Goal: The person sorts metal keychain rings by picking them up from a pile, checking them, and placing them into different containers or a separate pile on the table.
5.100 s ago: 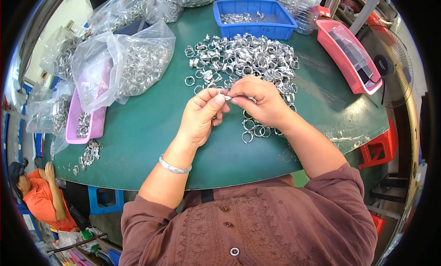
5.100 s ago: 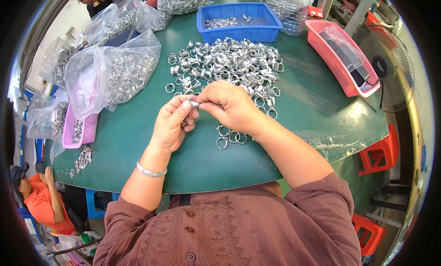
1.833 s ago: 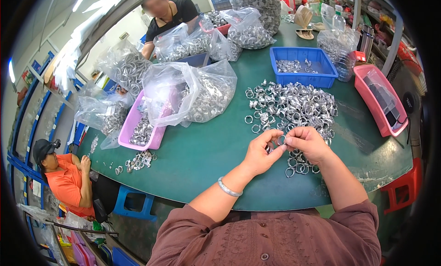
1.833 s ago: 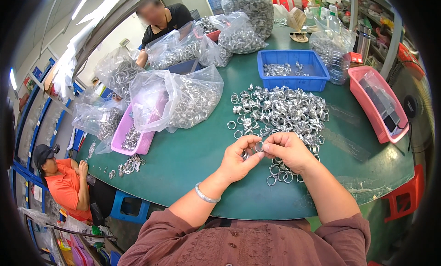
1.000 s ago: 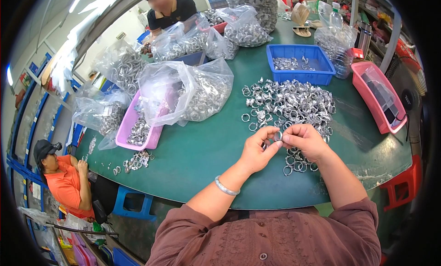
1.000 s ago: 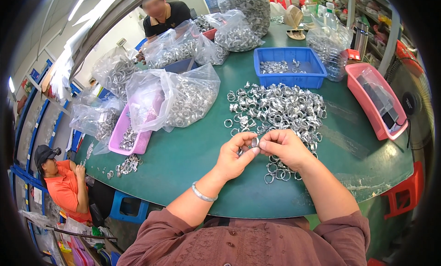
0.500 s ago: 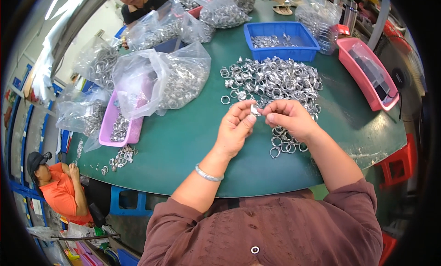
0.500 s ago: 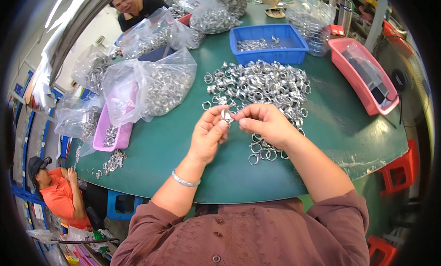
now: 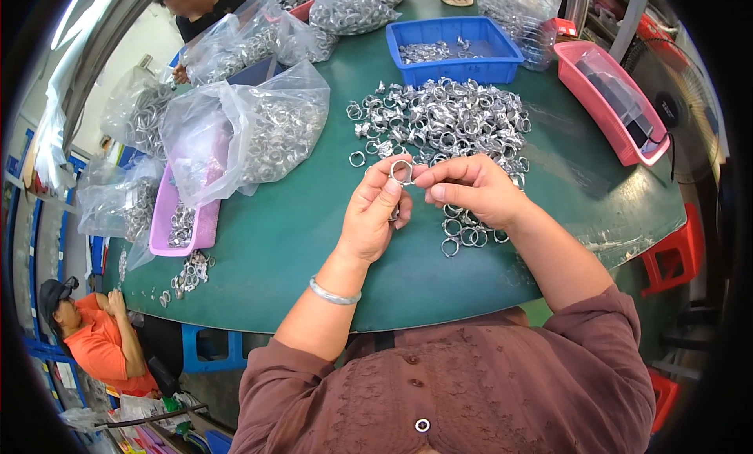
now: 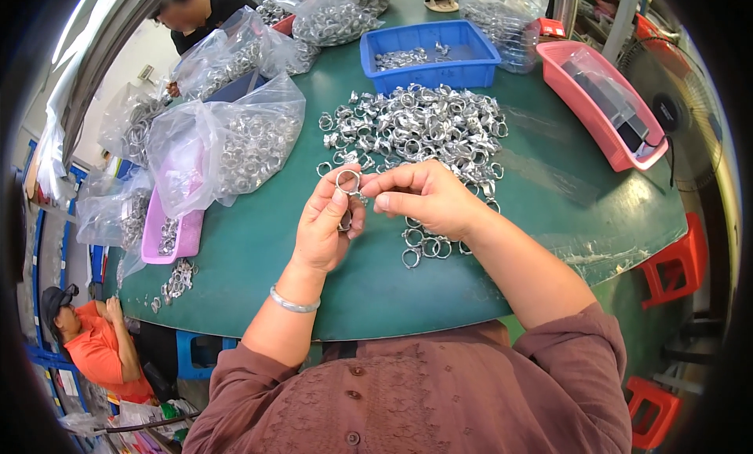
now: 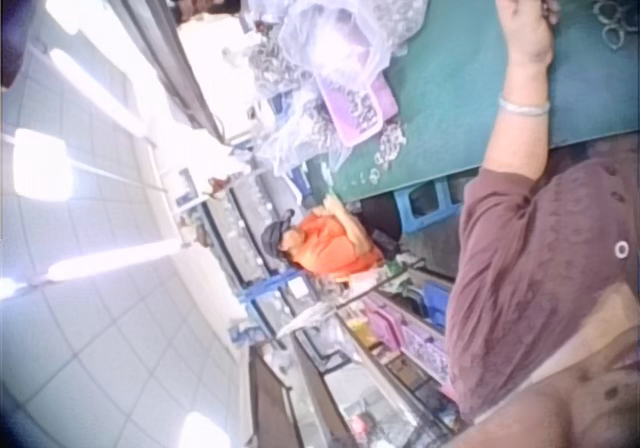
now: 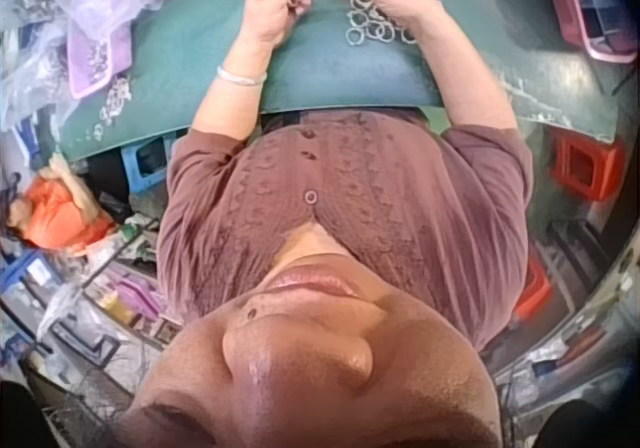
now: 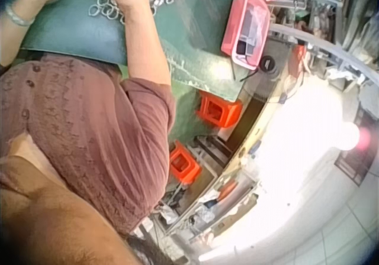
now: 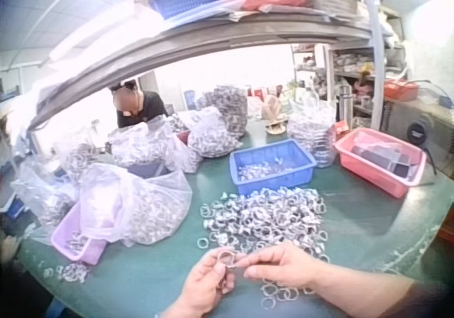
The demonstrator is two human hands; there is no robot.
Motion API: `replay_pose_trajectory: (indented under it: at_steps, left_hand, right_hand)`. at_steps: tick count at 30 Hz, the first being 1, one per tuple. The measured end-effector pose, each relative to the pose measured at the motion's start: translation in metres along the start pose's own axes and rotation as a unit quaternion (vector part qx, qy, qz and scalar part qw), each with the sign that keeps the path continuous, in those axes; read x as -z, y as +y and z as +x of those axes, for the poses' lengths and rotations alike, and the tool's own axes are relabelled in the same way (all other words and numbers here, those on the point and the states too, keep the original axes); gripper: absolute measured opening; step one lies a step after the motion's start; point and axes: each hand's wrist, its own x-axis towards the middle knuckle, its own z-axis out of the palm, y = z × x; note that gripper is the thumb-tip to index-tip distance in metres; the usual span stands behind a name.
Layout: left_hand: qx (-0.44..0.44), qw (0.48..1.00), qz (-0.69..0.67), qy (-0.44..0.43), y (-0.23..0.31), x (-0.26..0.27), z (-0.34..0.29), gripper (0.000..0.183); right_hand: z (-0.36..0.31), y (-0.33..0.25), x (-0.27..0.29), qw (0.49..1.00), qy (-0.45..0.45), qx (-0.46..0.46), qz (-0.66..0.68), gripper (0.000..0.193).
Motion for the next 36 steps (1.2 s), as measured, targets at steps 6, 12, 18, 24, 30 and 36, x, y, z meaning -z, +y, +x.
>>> replay_pose_trajectory:
  at_steps: [6, 12, 18, 24, 30, 36]
  left_hand:
    - [0.035, 0.998, -0.050, -0.001, -0.002, 0.002, 0.001, 0.032]
    - [0.081, 0.987, -0.136, -0.017, -0.006, 0.010, 0.001, 0.033]
    - [0.112, 0.969, -0.219, -0.004, -0.004, 0.010, 0.001, 0.035]
    - [0.111, 0.963, -0.244, -0.014, -0.005, 0.016, 0.001, 0.037]
    - [0.122, 0.953, -0.276, 0.016, -0.002, 0.017, 0.003, 0.031]
    - [0.109, 0.939, -0.321, 0.066, 0.000, 0.020, 0.006, 0.032]
  right_hand:
    - [-0.001, -0.001, -0.003, 0.999, -0.034, 0.020, -0.005, 0.028]
    - [0.000, -0.003, -0.003, 0.994, -0.093, 0.025, -0.041, 0.034]
    - [-0.002, -0.007, -0.004, 0.996, -0.079, 0.028, -0.022, 0.032]
    - [0.002, -0.009, 0.009, 0.996, 0.070, 0.055, -0.026, 0.017]
    - [0.010, -0.004, 0.016, 0.986, 0.143, 0.078, -0.031, 0.016]
    - [0.018, 0.006, 0.031, 0.767, 0.191, 0.248, -0.560, 0.013]
